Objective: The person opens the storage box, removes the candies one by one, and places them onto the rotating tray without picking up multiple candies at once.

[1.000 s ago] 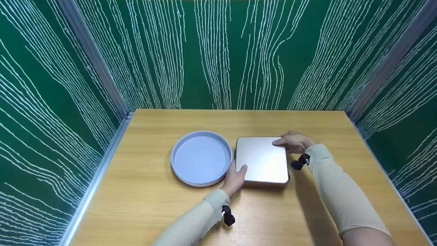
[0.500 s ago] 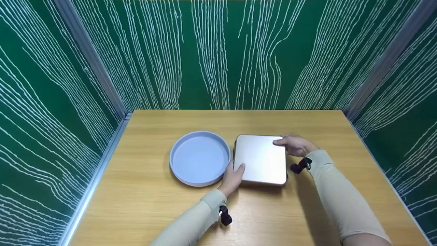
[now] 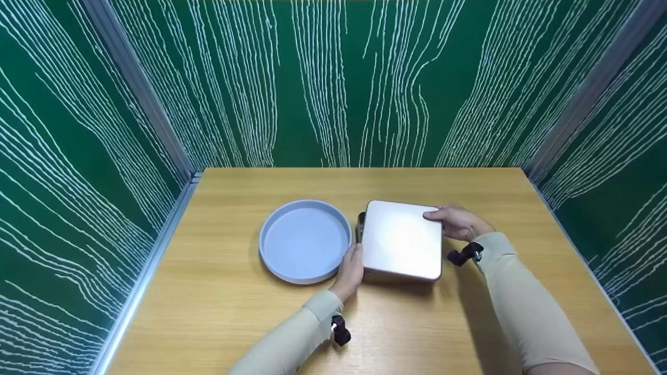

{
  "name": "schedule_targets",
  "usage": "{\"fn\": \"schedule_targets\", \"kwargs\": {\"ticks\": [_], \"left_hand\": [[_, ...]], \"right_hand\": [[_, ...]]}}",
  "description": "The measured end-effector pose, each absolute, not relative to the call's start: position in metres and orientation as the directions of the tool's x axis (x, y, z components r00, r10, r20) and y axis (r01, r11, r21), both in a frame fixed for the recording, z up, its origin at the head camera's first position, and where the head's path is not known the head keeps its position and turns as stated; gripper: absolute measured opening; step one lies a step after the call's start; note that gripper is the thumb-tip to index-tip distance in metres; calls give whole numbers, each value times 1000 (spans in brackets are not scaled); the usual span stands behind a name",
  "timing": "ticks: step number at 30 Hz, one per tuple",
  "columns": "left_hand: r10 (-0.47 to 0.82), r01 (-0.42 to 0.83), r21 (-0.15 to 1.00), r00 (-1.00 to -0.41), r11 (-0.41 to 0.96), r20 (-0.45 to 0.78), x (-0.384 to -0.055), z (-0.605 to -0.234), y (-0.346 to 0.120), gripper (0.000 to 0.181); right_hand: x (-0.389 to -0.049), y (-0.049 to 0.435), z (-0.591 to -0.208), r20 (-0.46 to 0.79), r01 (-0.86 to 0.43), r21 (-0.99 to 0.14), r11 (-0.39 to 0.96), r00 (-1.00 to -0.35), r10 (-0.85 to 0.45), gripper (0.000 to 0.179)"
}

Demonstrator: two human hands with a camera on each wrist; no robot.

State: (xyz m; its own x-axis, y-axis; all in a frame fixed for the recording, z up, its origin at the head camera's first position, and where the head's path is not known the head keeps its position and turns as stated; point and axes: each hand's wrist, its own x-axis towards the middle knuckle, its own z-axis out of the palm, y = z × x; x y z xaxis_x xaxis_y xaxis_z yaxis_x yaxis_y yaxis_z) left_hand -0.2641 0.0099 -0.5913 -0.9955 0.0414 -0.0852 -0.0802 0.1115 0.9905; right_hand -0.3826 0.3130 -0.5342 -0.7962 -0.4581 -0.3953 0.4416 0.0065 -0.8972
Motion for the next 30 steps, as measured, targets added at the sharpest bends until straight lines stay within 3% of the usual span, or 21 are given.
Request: {"fn": "schedule_targets", "kwargs": {"ticks": [9,15,23,30], "left_hand": [[5,3,983,-1000,182,2,-268,-609,7,68],[-29,-2,976,-1000,219,4,-283,-633,7,60],[-9,22,956,-1000,293,26,-270,-600,4,36],[-19,-8,951,-1000,310,-2,-262,-582,4,49]], "right_hand": [[-378,328,-522,-378,459,-881,-116,-829,-413,29],[-376,339,-513,-347,453,-869,-200,-846,-405,32],[-371,351,-503,-277,413,-854,-315,-875,-397,34],[-366,363,-497,-297,426,-807,-409,-892,-342,30]]}}
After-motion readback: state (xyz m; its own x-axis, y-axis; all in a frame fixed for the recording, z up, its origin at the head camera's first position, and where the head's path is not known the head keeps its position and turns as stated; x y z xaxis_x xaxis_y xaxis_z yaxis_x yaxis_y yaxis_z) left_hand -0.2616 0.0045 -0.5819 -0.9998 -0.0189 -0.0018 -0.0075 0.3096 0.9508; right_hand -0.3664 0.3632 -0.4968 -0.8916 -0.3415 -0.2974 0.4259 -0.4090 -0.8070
